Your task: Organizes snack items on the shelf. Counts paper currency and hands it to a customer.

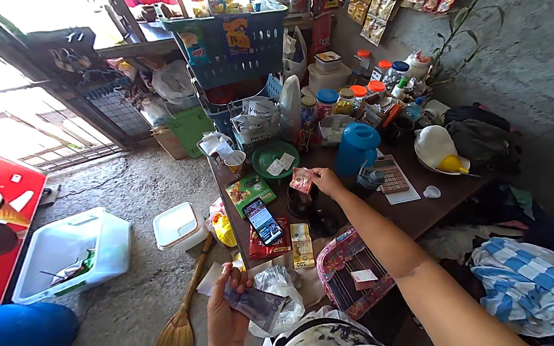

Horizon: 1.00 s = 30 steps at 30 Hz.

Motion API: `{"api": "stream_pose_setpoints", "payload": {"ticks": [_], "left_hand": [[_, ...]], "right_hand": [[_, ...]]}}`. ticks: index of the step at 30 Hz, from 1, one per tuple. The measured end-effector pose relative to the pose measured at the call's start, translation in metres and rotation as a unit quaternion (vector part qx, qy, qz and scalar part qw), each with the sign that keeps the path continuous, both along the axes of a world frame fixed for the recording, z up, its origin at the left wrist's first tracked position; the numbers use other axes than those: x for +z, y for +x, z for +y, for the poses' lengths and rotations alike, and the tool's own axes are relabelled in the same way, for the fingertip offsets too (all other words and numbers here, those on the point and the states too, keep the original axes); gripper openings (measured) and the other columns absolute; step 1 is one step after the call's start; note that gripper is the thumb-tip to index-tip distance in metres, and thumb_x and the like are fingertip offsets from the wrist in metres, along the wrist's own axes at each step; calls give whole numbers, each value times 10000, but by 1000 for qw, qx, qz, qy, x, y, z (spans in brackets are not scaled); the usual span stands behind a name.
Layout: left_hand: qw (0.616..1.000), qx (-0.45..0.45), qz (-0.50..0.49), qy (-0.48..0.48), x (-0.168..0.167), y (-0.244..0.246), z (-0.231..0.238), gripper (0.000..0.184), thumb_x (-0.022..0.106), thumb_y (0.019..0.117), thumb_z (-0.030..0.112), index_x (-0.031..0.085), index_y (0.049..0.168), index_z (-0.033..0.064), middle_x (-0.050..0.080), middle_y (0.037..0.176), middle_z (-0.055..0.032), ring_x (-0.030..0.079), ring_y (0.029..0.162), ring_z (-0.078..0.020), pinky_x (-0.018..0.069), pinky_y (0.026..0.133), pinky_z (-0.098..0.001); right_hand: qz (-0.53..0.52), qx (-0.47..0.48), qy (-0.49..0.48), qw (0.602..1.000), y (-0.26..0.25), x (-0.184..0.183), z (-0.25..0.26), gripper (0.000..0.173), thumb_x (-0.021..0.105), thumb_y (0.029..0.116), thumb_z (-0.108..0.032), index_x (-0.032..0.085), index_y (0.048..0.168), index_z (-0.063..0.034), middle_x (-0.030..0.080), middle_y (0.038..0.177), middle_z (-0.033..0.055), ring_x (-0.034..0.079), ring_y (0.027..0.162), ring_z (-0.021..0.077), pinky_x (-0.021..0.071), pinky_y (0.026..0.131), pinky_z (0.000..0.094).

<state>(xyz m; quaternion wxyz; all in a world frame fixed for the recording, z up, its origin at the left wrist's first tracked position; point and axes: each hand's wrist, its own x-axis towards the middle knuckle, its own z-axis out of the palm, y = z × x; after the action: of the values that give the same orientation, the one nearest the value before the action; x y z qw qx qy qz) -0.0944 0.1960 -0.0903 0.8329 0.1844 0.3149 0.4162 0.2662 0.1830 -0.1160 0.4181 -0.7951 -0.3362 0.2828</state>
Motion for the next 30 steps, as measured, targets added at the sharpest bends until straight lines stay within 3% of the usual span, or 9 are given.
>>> {"api": "stream_pose_setpoints", "payload": {"ticks": [6, 9, 12, 18, 20, 23, 27, 30], "left_hand": [[999, 4, 32, -1, 4, -5, -11, 346, 355, 1083, 163, 662, 928, 123, 610, 615, 52, 625, 539, -54, 593, 589, -238], [997, -31, 64, 16, 12, 2, -19, 236, 410, 1049, 103, 643, 1013, 100, 616, 653, 36, 620, 565, -59, 589, 606, -243], [995, -78, 62, 21, 21, 13, -25, 168, 458, 1032, 79, 626, 1022, 85, 602, 652, 25, 606, 561, -69, 580, 604, -246], [982, -185, 22, -45, 38, 31, -34, 473, 284, 1108, 395, 622, 962, 99, 588, 643, 18, 585, 524, -70, 553, 540, -229], [980, -192, 30, -37, 39, 33, -37, 366, 369, 1100, 298, 609, 918, 89, 577, 650, 9, 571, 527, -69, 546, 542, -222], [983, -180, 31, -3, 41, 31, -43, 90, 528, 979, 60, 616, 963, 73, 616, 678, -11, 589, 554, -77, 551, 577, -232], [982, -183, 20, 39, 43, 23, -49, 74, 600, 918, 35, 636, 974, 67, 635, 666, -16, 614, 563, -84, 568, 601, -249], [981, -183, 13, 64, 42, 18, -53, 111, 624, 905, 23, 648, 1009, 52, 649, 661, -25, 621, 544, -91, 575, 588, -247]], "right_hand": [[93, -21, 165, 982, -23, 15, -18, 192, 705, 956, -71, 685, 1105, 48, 702, 938, 106, 632, 816, 94, 540, 803, 298], [139, 18, 223, 965, -57, 37, -36, 179, 716, 905, 28, 675, 1078, 45, 719, 941, 67, 682, 856, 74, 584, 831, 275], [166, 66, 271, 946, -96, 54, -56, 133, 716, 890, 19, 684, 1019, 21, 728, 958, 34, 693, 897, 69, 590, 855, 274], [116, 176, 334, 919, -147, 58, -87, 110, 750, 874, -36, 670, 945, -11, 699, 1072, 22, 661, 1001, 52, 563, 891, 247], [97, 208, 347, 909, -156, 54, -96, 105, 749, 879, -33, 664, 939, -36, 705, 1074, 9, 653, 1023, 41, 548, 896, 234], [139, 225, 366, 892, -164, 55, -109, 138, 761, 866, -23, 670, 952, -81, 703, 1088, -25, 653, 1039, 34, 555, 908, 230], [226, 208, 396, 866, -167, 65, -123, 92, 747, 925, -200, 737, 1015, -213, 720, 1118, -94, 662, 1054, 14, 560, 914, 223], [242, 103, 411, 873, -168, 69, -129, 76, 713, 956, -252, 735, 1026, -231, 733, 1018, -107, 676, 947, 0, 571, 859, 224]]}}
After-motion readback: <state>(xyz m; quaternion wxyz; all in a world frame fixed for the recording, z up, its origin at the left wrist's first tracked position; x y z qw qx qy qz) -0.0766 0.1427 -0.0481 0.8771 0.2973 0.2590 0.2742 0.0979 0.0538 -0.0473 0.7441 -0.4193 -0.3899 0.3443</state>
